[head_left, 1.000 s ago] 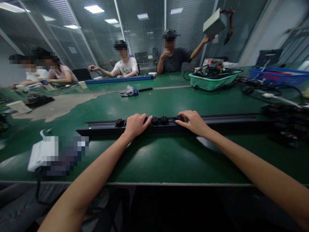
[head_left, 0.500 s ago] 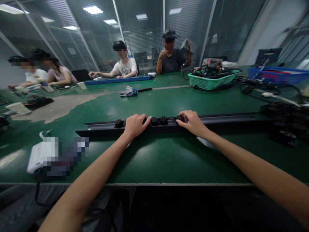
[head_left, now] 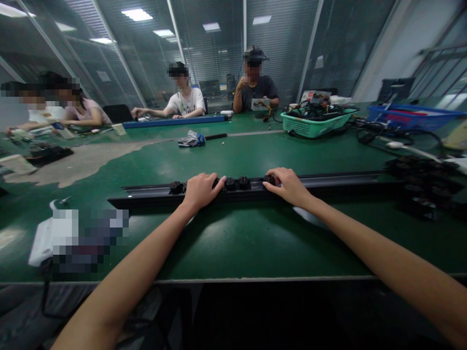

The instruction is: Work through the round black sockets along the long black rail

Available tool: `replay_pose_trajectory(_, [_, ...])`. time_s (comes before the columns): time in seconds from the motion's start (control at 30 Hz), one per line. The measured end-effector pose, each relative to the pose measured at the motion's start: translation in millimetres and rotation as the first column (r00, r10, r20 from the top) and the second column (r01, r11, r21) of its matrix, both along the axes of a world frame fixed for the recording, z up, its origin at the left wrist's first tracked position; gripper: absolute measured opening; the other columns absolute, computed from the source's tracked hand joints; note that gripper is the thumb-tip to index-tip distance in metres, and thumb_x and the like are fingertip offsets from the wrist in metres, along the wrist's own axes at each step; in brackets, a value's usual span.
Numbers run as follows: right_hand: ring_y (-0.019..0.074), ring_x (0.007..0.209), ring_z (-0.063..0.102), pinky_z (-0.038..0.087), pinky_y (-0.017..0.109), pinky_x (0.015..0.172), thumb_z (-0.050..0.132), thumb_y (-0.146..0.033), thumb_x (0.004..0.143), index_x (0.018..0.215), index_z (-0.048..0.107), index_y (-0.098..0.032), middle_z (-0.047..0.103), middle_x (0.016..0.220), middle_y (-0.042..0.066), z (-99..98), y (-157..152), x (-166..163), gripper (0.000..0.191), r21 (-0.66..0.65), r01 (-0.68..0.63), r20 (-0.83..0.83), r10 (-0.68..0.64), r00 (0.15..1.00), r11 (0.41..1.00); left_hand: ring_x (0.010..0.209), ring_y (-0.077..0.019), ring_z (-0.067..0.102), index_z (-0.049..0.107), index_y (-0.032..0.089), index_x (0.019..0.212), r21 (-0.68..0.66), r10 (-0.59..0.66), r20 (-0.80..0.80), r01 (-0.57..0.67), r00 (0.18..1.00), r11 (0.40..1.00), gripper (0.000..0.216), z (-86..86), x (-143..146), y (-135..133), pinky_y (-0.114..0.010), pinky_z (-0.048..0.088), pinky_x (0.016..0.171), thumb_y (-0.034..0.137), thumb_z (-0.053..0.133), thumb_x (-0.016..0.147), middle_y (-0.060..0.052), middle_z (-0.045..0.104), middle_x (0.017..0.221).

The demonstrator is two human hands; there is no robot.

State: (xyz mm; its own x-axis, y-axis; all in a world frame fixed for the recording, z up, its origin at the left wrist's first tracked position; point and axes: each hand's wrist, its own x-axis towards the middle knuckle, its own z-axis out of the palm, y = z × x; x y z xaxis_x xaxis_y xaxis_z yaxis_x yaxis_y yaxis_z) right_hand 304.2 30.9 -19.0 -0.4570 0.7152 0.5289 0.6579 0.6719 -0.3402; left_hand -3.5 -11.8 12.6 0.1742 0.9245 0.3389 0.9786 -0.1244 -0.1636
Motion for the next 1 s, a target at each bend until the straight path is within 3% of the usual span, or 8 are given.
replay_pose_trajectory(0.4, [0.0273,0.089,0.059,0.039,0.039,0.082,0.058,-0.039,0.097,0.104,0.065,-0.02,0.068,0.095,0.011,0.0,-4.2,-1.2,0.021,0.034,0.064,0.027,-0.065,0.998,0.997,0.086,-0.0267,0.07,0.073,0.02,0.101,-0.01,0.009,-0.008,-0.009,1.0,1.0,0.067,2.1,1.3,1.2,-0.033,0.034,0.064,0.062,0.022,0.11,-0.013,0.075,0.094])
replay_pose_trajectory(0.73, [0.0291,0.093,0.06,0.042,0.042,0.087,0.057,-0.036,0.095,0.099,0.062,-0.022,0.069,0.099,0.012,-4.2,-4.9,-1.7,0.016,0.04,0.084,-0.052,-0.082,0.995,0.996,0.087,-0.027,0.07,0.075,0.02,0.101,-0.012,0.004,0.014,-0.004,1.0,1.0,0.069,3.5,1.9,0.3,-0.033,0.038,0.067,0.063,0.021,0.109,-0.014,0.076,0.096])
replay_pose_trajectory(1.0, [0.0282,0.088,0.059,0.04,0.041,0.084,0.06,-0.037,0.092,0.096,0.062,-0.022,0.068,0.092,0.011,-2.7,-5.4,-1.1,0.016,0.038,0.114,-0.072,-0.111,0.991,0.993,0.088,-0.0282,0.07,0.075,0.02,0.102,-0.019,-0.001,0.029,0.002,1.0,1.0,0.069,2.5,1.3,1.2,-0.034,0.04,0.069,0.063,0.023,0.109,-0.015,0.076,0.096])
